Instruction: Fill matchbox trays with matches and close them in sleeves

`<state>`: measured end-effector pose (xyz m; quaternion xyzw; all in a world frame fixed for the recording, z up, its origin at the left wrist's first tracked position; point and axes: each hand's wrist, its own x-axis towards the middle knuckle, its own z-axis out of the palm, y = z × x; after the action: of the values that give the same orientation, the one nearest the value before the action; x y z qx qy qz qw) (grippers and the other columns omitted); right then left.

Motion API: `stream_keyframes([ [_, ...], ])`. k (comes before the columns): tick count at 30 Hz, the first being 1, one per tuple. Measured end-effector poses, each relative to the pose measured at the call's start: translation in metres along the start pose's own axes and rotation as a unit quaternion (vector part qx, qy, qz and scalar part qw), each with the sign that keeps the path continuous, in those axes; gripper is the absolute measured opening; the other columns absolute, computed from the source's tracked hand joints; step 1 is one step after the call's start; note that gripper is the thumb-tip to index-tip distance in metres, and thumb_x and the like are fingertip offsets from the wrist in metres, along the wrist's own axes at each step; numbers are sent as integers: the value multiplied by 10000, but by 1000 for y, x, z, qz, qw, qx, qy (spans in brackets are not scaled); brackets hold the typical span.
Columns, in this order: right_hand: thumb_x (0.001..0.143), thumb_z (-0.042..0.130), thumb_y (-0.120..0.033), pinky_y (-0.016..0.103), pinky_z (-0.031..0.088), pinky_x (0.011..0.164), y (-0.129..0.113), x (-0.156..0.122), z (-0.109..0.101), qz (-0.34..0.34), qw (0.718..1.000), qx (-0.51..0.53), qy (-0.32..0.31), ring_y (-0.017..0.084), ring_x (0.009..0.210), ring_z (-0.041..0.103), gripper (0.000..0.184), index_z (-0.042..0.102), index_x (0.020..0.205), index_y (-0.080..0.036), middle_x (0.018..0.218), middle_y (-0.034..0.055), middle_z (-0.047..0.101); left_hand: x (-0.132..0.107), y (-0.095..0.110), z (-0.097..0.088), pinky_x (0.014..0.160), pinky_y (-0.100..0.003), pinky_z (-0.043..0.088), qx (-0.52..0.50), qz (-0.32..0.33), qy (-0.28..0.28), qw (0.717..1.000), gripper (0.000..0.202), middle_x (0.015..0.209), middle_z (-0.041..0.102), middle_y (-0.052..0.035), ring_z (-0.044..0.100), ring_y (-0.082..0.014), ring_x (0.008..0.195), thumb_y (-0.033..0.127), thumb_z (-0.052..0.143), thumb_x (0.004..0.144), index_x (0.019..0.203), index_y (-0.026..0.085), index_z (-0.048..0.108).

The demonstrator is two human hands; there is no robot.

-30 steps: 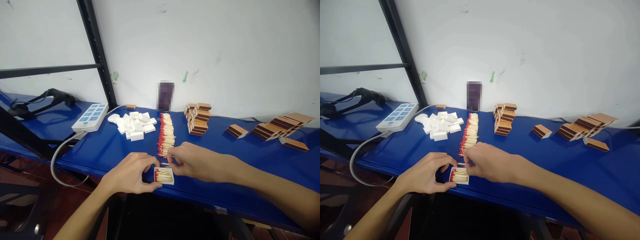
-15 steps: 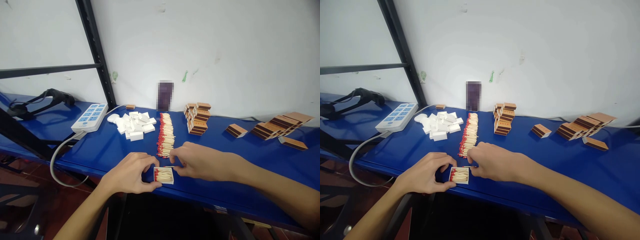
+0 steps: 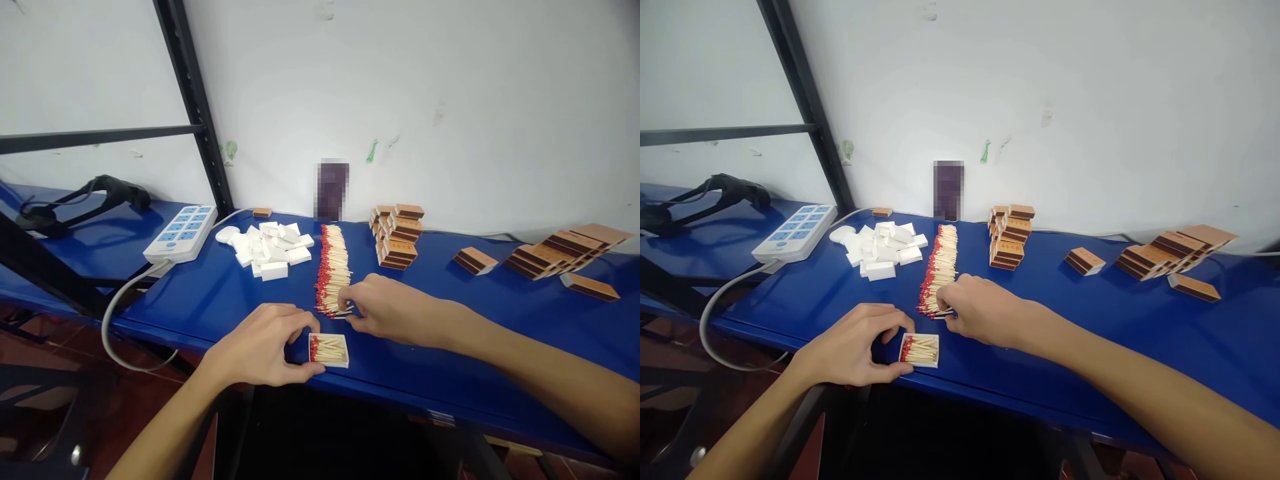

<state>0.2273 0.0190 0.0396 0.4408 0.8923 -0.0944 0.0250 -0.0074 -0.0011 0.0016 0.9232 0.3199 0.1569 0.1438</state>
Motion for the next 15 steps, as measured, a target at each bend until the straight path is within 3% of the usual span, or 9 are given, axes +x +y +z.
stream_keyframes([
  [6,773,515,-124,244,240,496,-3,1,-3,-7,1000,5,-5,94,513,403,117,609,731,-178,635,-7,545,-1,1,0,626,-271,377,2,-2,1,1000,306,665,481,44,476,-133,599,452,680,778,936,198,612],
  [15,749,513,-116,235,252,496,-2,2,-3,-14,999,32,-24,90,510,377,99,550,686,-183,609,-27,517,0,0,0,623,-266,368,-1,1,2,1000,308,670,482,45,471,-131,599,452,686,775,934,199,610],
])
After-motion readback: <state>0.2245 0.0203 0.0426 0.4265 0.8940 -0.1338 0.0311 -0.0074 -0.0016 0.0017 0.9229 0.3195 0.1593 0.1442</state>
